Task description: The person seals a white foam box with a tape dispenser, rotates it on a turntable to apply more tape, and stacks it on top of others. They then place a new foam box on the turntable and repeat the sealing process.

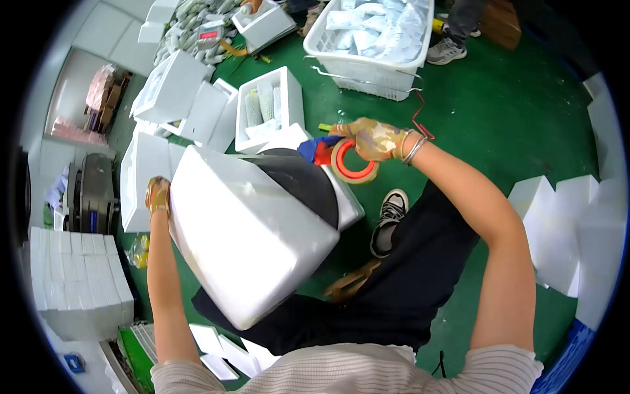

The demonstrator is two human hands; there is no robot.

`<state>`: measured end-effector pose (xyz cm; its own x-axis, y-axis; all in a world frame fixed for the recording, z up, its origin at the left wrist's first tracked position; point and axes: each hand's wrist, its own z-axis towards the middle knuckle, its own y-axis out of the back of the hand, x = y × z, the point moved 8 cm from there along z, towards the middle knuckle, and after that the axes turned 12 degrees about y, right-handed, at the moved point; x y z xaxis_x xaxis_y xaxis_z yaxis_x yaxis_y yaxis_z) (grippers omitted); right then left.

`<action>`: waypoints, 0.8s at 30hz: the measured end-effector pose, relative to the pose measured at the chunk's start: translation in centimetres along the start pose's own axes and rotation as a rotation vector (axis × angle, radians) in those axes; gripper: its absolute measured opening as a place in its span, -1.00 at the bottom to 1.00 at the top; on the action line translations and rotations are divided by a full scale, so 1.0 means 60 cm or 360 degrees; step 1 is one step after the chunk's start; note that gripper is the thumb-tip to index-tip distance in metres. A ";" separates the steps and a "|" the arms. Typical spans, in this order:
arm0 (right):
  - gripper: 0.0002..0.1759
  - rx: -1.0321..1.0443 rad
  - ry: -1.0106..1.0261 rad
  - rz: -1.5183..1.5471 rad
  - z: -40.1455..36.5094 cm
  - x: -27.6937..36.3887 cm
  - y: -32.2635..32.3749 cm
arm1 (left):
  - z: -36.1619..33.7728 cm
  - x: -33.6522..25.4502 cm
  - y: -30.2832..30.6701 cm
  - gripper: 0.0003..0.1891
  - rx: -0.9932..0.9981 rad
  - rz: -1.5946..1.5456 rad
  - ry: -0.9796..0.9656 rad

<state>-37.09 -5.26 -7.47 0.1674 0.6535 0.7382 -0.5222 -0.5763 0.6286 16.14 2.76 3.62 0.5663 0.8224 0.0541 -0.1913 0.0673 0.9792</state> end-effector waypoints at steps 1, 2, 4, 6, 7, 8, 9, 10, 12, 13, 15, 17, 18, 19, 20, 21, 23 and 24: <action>-0.61 -0.0078 -0.0008 0.0249 0.010 -0.023 -0.004 | -0.014 0.044 0.000 -0.63 0.0021 0.0039 0.0047; -0.44 0.0043 0.0392 -0.0289 0.023 -0.014 -0.006 | -0.043 0.067 0.015 -0.63 0.0016 0.0045 0.0073; -0.46 0.0043 0.0061 0.0227 0.036 -0.024 -0.008 | -0.121 0.067 0.076 -0.63 -0.0372 0.0365 -0.0136; -0.55 0.0158 -0.0212 0.0418 0.050 0.024 0.010 | -0.274 -0.050 0.179 -0.66 -0.0574 -0.0387 -0.0917; -0.55 0.0158 -0.0212 0.0416 0.055 0.016 0.005 | -0.334 -0.107 0.182 -0.50 0.0214 -0.1395 -0.1101; -0.55 0.0159 -0.0106 0.0357 0.063 0.007 -0.001 | -0.430 -0.183 0.184 -0.27 0.0760 -0.1294 -0.1175; -0.56 0.0159 -0.0002 0.0306 0.070 0.003 -0.006 | -0.549 -0.252 0.253 -0.14 0.0244 -0.0886 -0.1850; -0.63 0.0189 0.0051 0.0348 0.073 0.003 -0.010 | -0.612 -0.310 0.267 -0.07 0.0389 -0.0764 -0.2063; -0.54 0.0200 0.0009 0.0268 0.060 0.009 0.004 | -0.628 -0.387 0.192 -0.22 0.0199 -0.0327 -0.2116; -0.45 0.0209 -0.0036 0.0190 0.047 0.005 0.009 | -0.603 -0.398 0.162 -0.44 0.0295 -0.0274 -0.2006; -0.41 0.0026 0.0030 0.0066 -0.005 0.004 0.033 | -0.575 -0.403 0.158 -0.60 0.0494 -0.0407 -0.1807; -0.42 0.0253 -0.0338 0.0213 -0.075 0.024 0.046 | -0.566 -0.403 0.160 -0.70 0.0384 -0.0520 -0.1804; -0.42 0.0252 -0.0362 0.0218 -0.104 0.038 0.055 | -0.550 -0.406 0.155 -0.73 0.0370 -0.0546 -0.1710; -0.44 0.0252 -0.0483 0.0207 -0.139 0.044 0.059 | -0.535 -0.412 0.155 -0.75 0.0429 -0.0594 -0.1629; -0.46 0.0251 -0.0608 0.0196 -0.176 0.050 0.060 | -0.521 -0.419 0.146 -0.75 0.0470 -0.0548 -0.1546; -0.46 0.0243 -0.0637 0.0197 -0.207 0.063 0.061 | -0.508 -0.428 0.137 -0.75 0.0509 -0.0504 -0.1468; -0.46 0.0051 -0.0487 0.0197 -0.252 0.103 0.063 | -0.492 -0.439 0.137 -0.75 0.0455 -0.0452 -0.1331; -0.45 -0.0001 -0.0410 0.0205 -0.269 0.124 0.054 | -0.482 -0.442 0.139 -0.73 0.0487 -0.0394 -0.1206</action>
<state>-51.02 5.65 -3.90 0.3065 0.4289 0.8498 -0.5535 -0.6460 0.5257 -23.67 -2.14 4.70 0.9674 0.1971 -0.1589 0.1719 -0.0503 0.9838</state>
